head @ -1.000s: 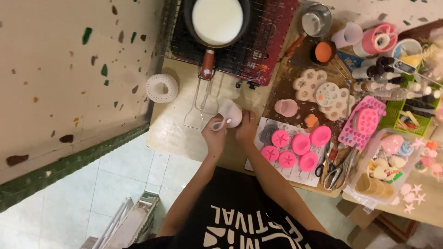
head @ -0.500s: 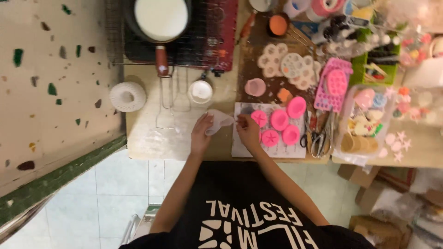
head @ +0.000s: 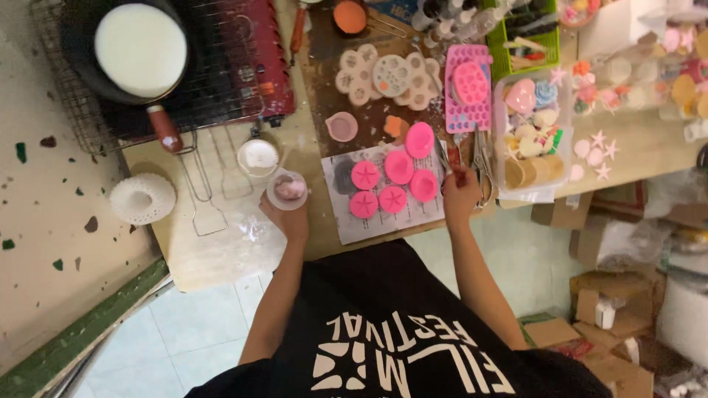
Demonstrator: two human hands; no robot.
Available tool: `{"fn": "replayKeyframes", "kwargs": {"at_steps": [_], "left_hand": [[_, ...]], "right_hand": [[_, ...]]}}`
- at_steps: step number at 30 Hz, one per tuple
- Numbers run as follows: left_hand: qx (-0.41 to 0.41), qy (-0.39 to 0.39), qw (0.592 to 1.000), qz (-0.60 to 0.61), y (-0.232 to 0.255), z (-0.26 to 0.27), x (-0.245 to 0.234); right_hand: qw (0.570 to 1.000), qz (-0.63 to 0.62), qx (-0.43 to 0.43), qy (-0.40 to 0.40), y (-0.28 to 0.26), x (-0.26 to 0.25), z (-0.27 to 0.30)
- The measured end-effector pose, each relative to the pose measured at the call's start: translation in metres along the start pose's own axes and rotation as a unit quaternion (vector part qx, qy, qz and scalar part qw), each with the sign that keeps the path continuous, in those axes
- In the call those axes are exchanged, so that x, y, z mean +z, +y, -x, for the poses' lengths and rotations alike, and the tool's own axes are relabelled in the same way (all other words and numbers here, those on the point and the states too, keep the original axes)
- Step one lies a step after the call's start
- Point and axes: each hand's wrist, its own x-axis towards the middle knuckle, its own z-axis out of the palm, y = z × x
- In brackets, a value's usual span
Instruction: The recorder unmolds decorative wax shapes like starfish and shells and prepares them for candle decoration.
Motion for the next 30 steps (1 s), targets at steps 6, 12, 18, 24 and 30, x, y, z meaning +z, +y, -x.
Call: {"fn": "replayKeyframes", "kwargs": {"at_steps": [6,12,18,24,30], "left_hand": [[-0.071,0.000,0.996,0.061,0.016,-0.005,0.001],[-0.098,0.035,0.993,0.064,0.017,0.003,0.017],[-0.154,0.114,0.974,0.124,0.034,-0.003,0.018],[-0.114,0.082,0.980,0.138,0.033,-0.003,0.004],[-0.082,0.058,0.980,0.170,0.026,-0.003,-0.004]], "right_hand": [[0.984,0.134,-0.016,0.120,0.022,-0.057,-0.019],[0.958,0.276,-0.083,0.003,0.034,-0.082,-0.012],[0.949,0.301,-0.066,-0.062,0.028,-0.070,-0.013],[0.914,0.361,-0.124,-0.134,0.041,-0.065,-0.004],[0.857,0.476,-0.183,-0.073,0.054,-0.041,0.002]]}}
